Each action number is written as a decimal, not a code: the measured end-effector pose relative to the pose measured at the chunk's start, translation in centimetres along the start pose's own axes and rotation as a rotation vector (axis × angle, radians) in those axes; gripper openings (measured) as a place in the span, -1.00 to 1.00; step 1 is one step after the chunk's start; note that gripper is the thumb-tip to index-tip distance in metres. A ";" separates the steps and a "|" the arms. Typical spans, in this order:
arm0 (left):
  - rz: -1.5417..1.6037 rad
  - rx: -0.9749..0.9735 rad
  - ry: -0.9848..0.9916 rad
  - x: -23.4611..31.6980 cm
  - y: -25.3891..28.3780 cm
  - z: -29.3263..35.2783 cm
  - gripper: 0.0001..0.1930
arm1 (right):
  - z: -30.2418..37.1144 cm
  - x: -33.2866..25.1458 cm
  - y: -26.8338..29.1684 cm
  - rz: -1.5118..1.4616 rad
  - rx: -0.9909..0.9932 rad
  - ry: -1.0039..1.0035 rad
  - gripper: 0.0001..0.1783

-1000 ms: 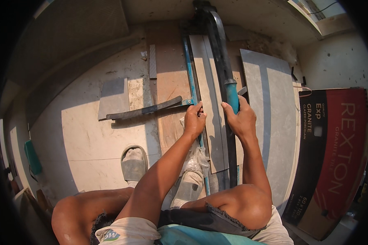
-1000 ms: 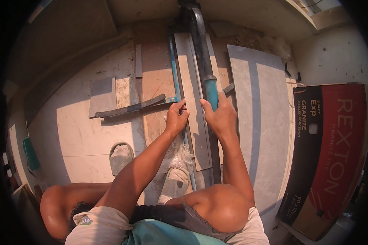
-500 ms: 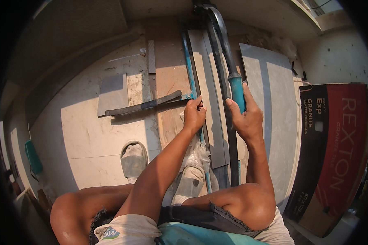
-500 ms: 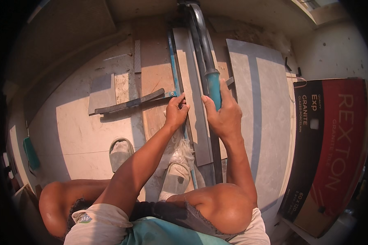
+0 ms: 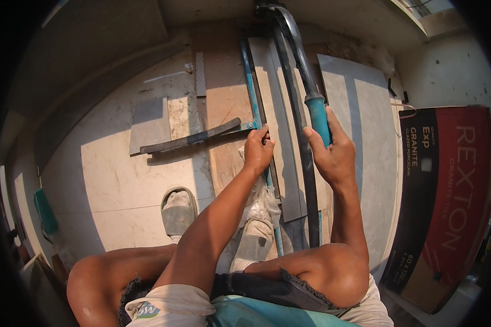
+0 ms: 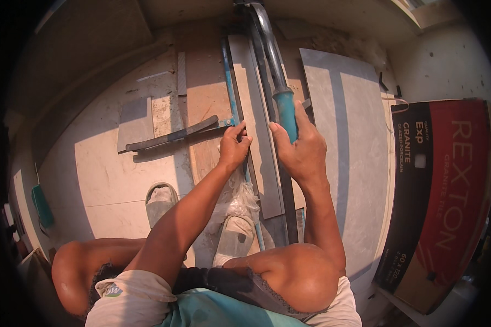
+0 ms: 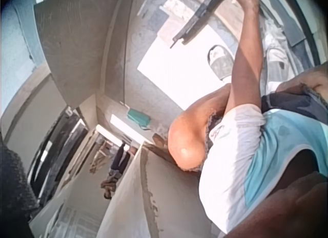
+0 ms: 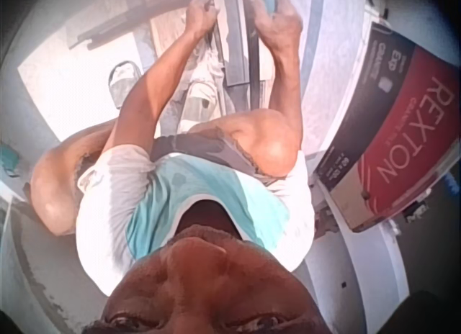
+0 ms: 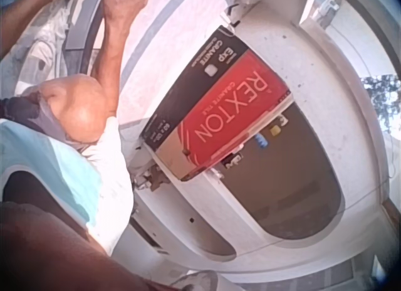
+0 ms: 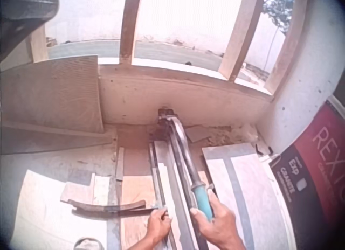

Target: The person cuts a tile into strips using a manual tile cutter and then applies one of the tile strips to the bottom of a wall using mortar.

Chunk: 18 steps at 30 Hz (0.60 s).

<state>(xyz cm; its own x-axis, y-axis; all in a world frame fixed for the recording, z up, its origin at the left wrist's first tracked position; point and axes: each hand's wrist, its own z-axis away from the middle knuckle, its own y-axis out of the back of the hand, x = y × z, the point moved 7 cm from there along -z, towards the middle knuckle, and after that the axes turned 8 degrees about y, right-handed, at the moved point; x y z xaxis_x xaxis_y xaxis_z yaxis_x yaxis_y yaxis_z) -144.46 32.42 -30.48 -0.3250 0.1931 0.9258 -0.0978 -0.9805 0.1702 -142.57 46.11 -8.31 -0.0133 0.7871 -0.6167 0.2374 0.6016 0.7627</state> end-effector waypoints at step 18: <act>0.018 -0.004 -0.002 0.1 -0.1 -0.1 -0.50 | -0.3 0.1 0.1 -0.001 -0.012 -0.032 -0.31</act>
<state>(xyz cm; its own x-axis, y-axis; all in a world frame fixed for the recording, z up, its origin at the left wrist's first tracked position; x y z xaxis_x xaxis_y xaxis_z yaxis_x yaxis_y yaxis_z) -144.54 32.55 -30.41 -0.3253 0.1754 0.9292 -0.0954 -0.9837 0.1524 -142.84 46.23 -8.25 0.0174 0.7819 -0.6231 0.2255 0.6041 0.7643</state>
